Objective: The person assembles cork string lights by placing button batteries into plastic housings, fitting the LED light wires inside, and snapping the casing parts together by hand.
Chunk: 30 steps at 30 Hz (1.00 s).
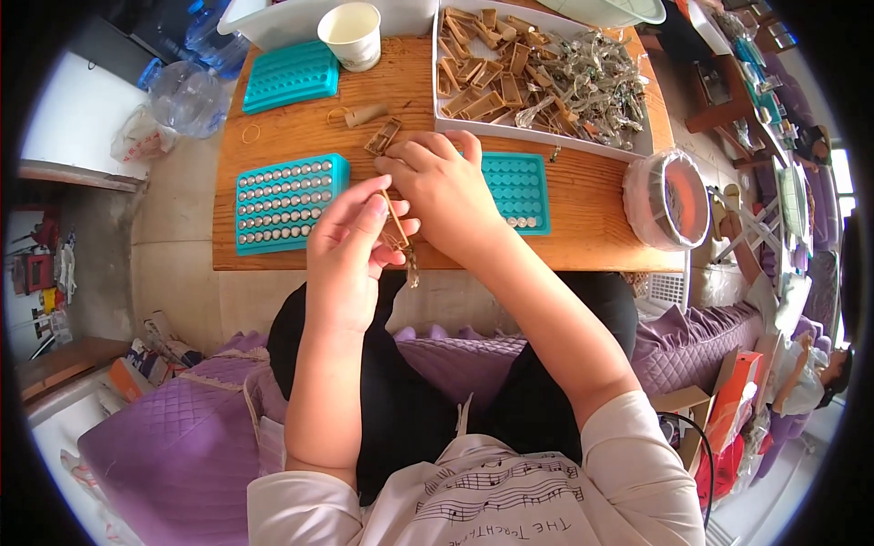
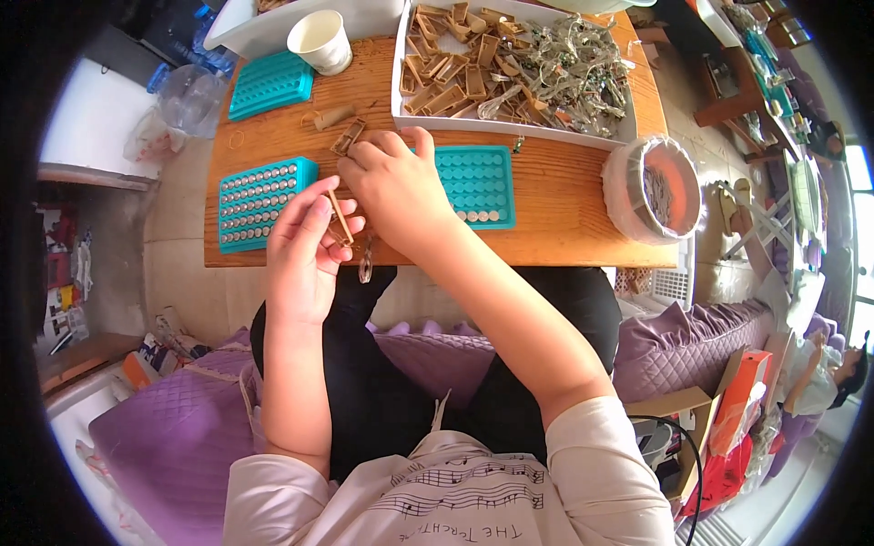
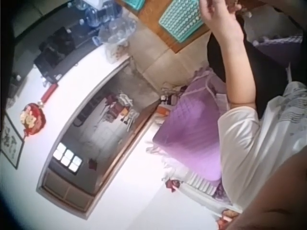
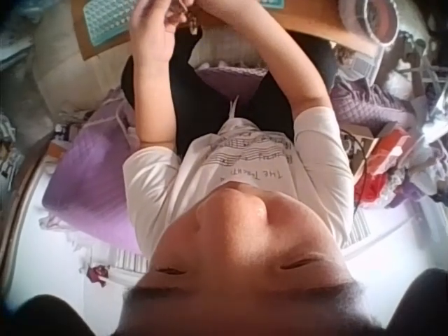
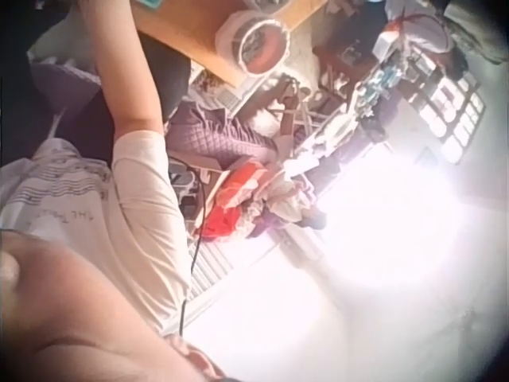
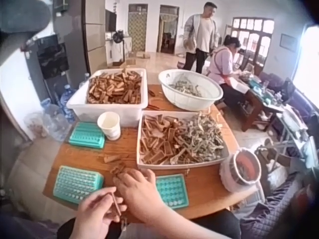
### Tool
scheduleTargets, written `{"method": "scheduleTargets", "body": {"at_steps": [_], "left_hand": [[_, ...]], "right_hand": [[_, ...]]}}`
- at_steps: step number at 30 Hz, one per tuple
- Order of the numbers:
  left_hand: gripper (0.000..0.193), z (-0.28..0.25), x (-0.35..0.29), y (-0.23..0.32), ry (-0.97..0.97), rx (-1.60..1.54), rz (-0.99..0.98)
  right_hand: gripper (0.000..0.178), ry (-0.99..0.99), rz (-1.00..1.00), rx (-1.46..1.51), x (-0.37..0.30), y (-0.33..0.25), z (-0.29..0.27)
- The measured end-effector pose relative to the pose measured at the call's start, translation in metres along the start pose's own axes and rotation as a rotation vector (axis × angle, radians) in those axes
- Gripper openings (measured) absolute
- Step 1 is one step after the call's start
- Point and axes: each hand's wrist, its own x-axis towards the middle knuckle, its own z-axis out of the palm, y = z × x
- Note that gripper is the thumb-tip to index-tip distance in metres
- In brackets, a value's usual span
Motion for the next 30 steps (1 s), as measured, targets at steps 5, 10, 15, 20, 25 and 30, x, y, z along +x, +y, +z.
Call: {"method": "scheduleTargets", "body": {"at_steps": [5, 10, 15, 20, 25, 30], "left_hand": [[0.034, 0.013, 0.000, 0.007, 0.024, 0.011, -0.025], [0.027, 0.006, -0.001, -0.001, 0.022, 0.008, -0.016], [0.025, 0.002, -0.007, 0.006, 0.004, 0.011, 0.066], [0.028, -0.003, -0.003, 0.005, 0.003, -0.013, 0.164], [0.028, 0.009, 0.007, 0.004, 0.060, -0.148, 0.222], [0.030, 0.011, 0.011, 0.005, 0.107, -0.133, 0.302]], "right_hand": [[0.021, -0.017, -0.093, 0.030, 0.005, 0.006, -0.004], [0.023, -0.027, -0.087, 0.144, -0.004, 0.008, 0.015], [0.029, -0.097, -0.147, 0.143, -0.001, -0.011, -0.011], [0.032, -0.085, -0.226, 0.188, -0.006, -0.011, -0.002], [0.022, -0.132, -0.218, 0.288, -0.011, 0.002, -0.001], [0.023, 0.073, -0.142, 0.311, -0.012, 0.004, -0.010]]}}
